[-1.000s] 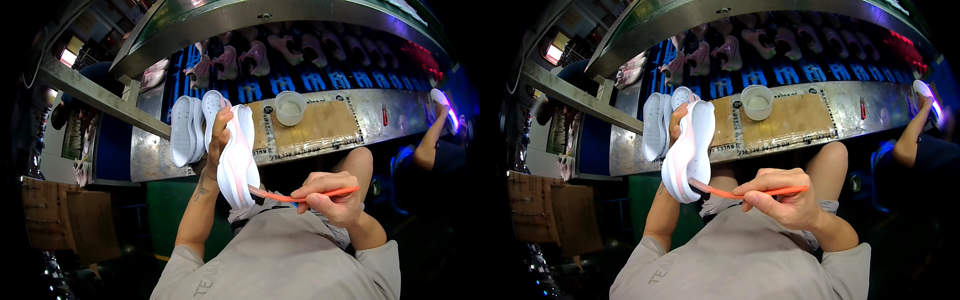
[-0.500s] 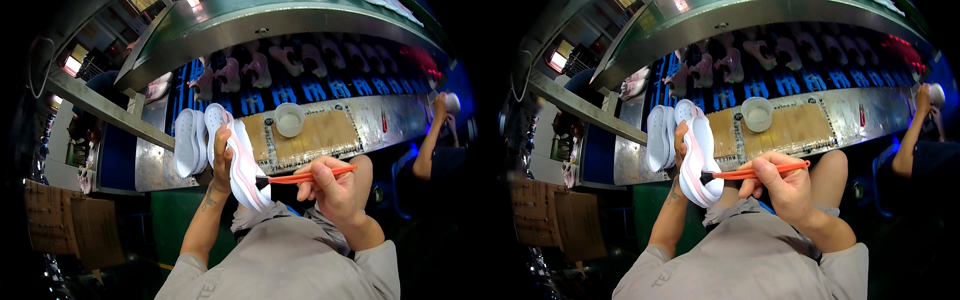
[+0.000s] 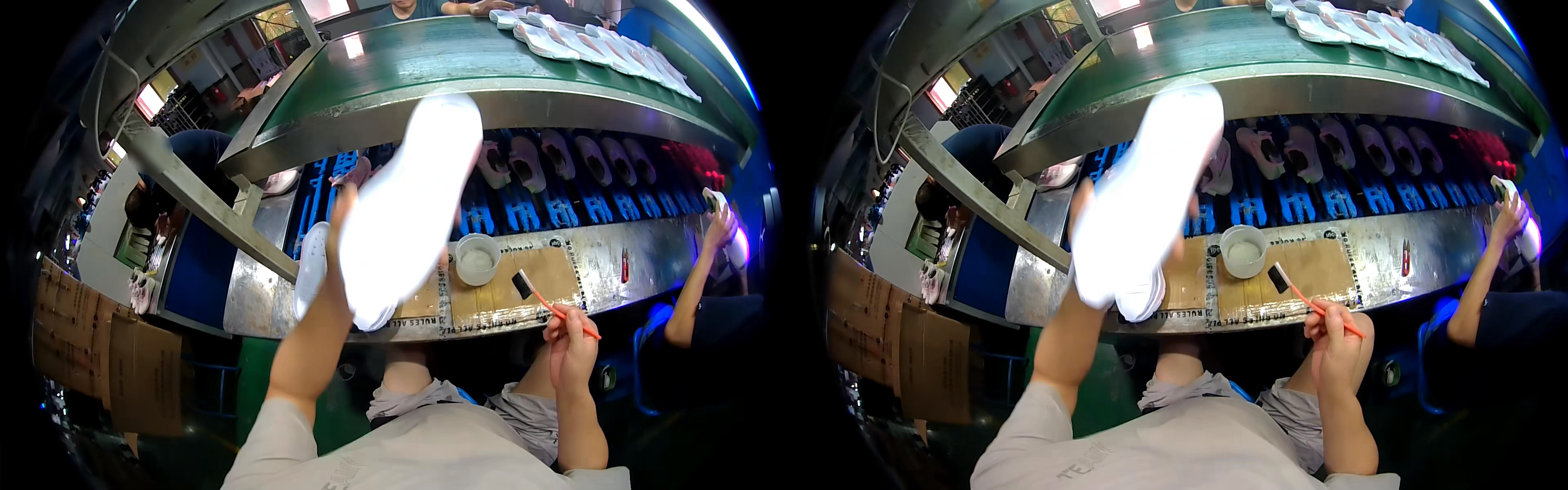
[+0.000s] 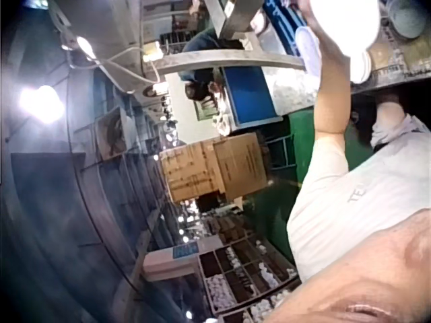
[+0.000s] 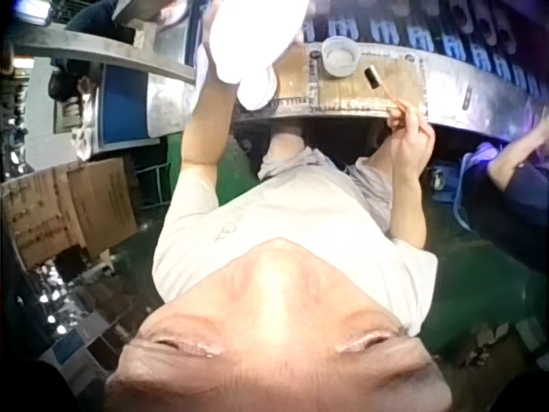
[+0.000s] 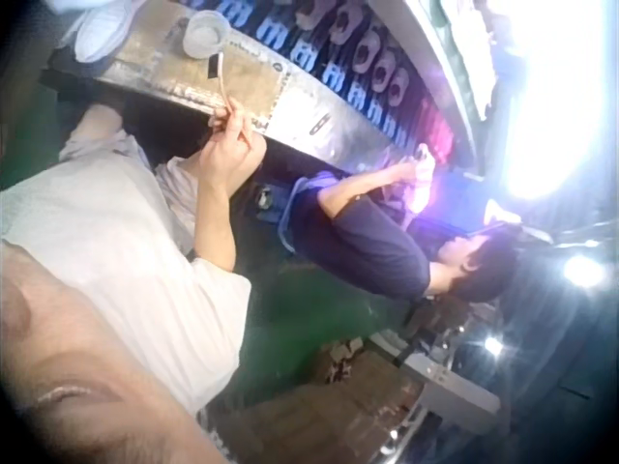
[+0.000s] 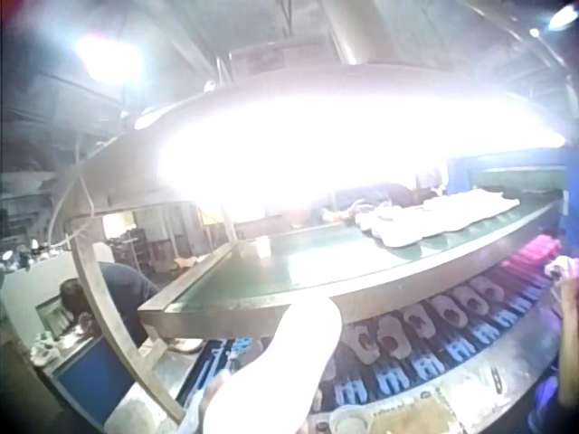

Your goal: The person applies a liquid substance to the edges and interior surfaces of shoe soles using a brush. The person picks up a sole, dips the brush into a container of liquid, and carefully coats the sole before placing it back onto a conveyor belt.

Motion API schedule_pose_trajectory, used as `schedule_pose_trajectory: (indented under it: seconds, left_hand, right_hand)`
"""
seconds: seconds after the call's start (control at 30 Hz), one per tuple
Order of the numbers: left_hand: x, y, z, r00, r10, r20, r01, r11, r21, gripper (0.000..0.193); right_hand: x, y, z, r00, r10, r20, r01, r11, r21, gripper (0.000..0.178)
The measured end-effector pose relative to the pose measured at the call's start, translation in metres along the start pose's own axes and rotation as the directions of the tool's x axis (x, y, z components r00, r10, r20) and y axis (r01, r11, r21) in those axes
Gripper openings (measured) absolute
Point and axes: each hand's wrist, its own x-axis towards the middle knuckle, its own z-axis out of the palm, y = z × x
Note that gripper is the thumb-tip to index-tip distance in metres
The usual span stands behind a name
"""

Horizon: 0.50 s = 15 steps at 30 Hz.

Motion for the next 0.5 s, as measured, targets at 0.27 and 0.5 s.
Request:
schedule_pose_trajectory:
  seconds: [0.27,0.5]
  left_hand:
    - [0.207,0.098,-0.106,0.764,0.208,-0.611,-0.274,0.962,-0.016,0.065]
    - [0.057,0.063,-0.062,0.854,0.147,-0.499,0.243,0.736,0.632,0.046]
  right_hand:
    - [-0.012,0.013,-0.007,0.992,0.016,0.126,-0.012,1.0,-0.029,0.027]
    - [-0.002,0.03,-0.016,0.987,0.118,0.112,-0.111,0.991,-0.07,0.024]
